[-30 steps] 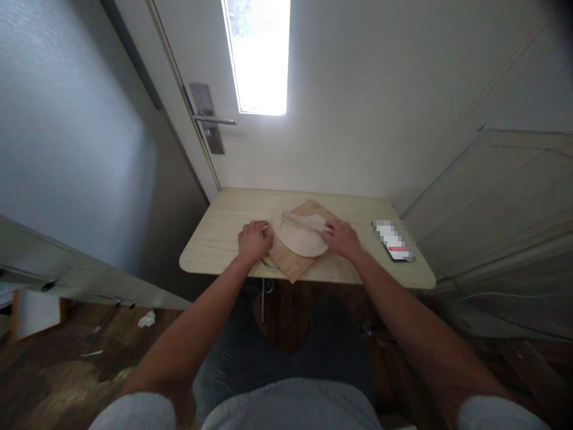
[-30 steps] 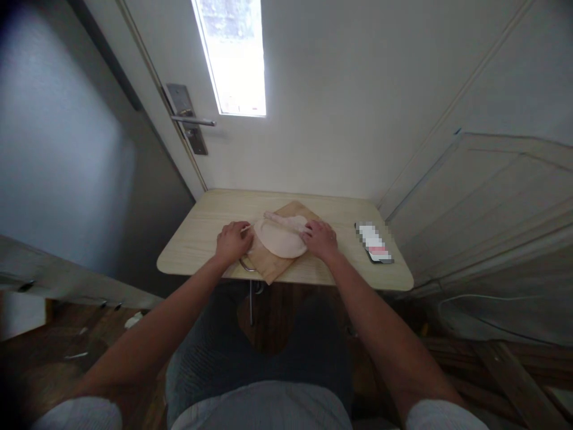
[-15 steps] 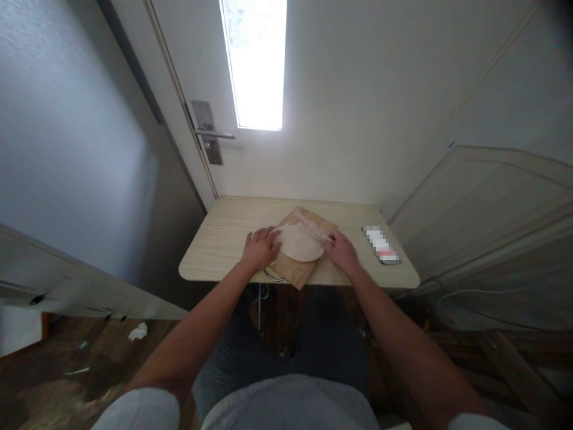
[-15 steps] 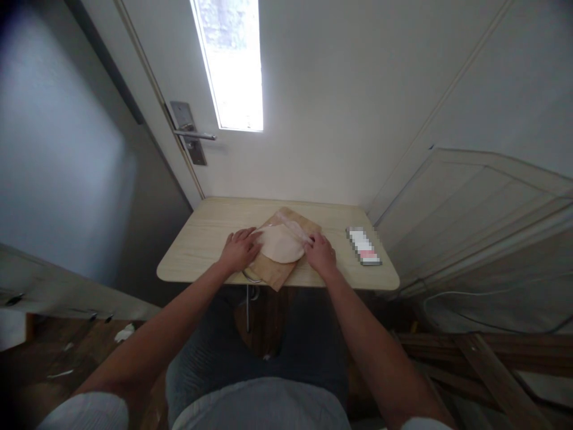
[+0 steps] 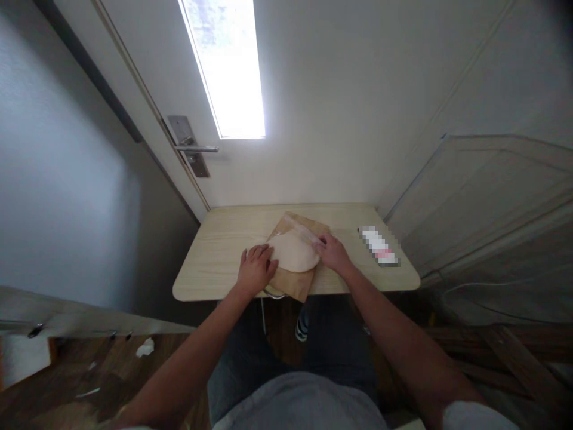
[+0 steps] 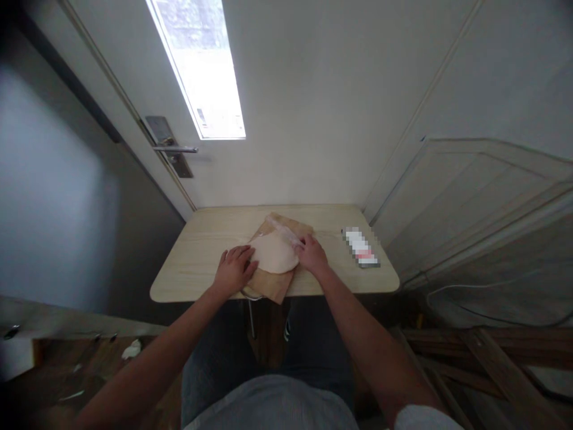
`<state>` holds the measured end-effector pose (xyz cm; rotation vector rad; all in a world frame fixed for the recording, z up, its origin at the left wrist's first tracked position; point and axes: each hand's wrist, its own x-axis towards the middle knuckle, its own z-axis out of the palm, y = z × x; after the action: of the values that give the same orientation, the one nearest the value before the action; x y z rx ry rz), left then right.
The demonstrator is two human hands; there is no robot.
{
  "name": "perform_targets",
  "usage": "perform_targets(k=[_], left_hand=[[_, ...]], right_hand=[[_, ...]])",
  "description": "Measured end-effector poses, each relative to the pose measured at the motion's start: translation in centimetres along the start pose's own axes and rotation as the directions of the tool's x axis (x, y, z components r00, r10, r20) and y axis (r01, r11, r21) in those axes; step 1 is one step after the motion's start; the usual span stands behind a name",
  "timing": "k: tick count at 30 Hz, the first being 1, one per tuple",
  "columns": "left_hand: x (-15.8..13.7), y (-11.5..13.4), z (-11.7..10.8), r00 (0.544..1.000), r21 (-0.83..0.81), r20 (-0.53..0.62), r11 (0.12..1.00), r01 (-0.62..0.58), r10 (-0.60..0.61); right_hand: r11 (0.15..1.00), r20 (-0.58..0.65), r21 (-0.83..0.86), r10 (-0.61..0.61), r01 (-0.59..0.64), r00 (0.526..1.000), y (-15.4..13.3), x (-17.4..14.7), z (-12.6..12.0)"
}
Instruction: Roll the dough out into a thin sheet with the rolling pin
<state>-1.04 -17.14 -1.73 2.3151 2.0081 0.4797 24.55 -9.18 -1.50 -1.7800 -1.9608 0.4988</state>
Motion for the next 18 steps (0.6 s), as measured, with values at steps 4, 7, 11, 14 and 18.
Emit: perform_targets(k=[4, 7, 11, 14, 18], left_hand=[[-2.4, 1.0, -0.1, 0.999, -0.01, -0.008, 0.999, 0.037, -0.037], [-4.5, 2.4, -0.2, 0.998, -0.029, 0.021, 0.998, 0.063, -0.062], [-6.6, 4.7, 0.3, 0.994, -0.081, 0.108, 0.996, 0.041, -0.032], [-7.2, 6.3, 0.8, 0.986, -0.138, 0.166, 0.99, -0.001, 0.024], [-7.2, 8.1, 1.5, 0.978, -0.214, 0.189, 0.976, -0.05, 0.092]], right_hand=[[1.0, 0.032, -0.028, -0.014, 0.015, 0.999, -0.8, 2.5, 0.1], [0.998, 0.059, -0.044, -0.031, 0.034, 0.998, -1.7, 4.3, 0.4], [0.996, 0.093, -0.047, -0.072, 0.076, 0.993, -3.1, 6.0, 1.5], [0.99, 0.105, -0.062, -0.123, 0.129, 0.987, -3.6, 6.3, 2.1], [0.969, 0.044, -0.145, -0.195, 0.199, 0.98, -3.0, 5.3, 1.5]])
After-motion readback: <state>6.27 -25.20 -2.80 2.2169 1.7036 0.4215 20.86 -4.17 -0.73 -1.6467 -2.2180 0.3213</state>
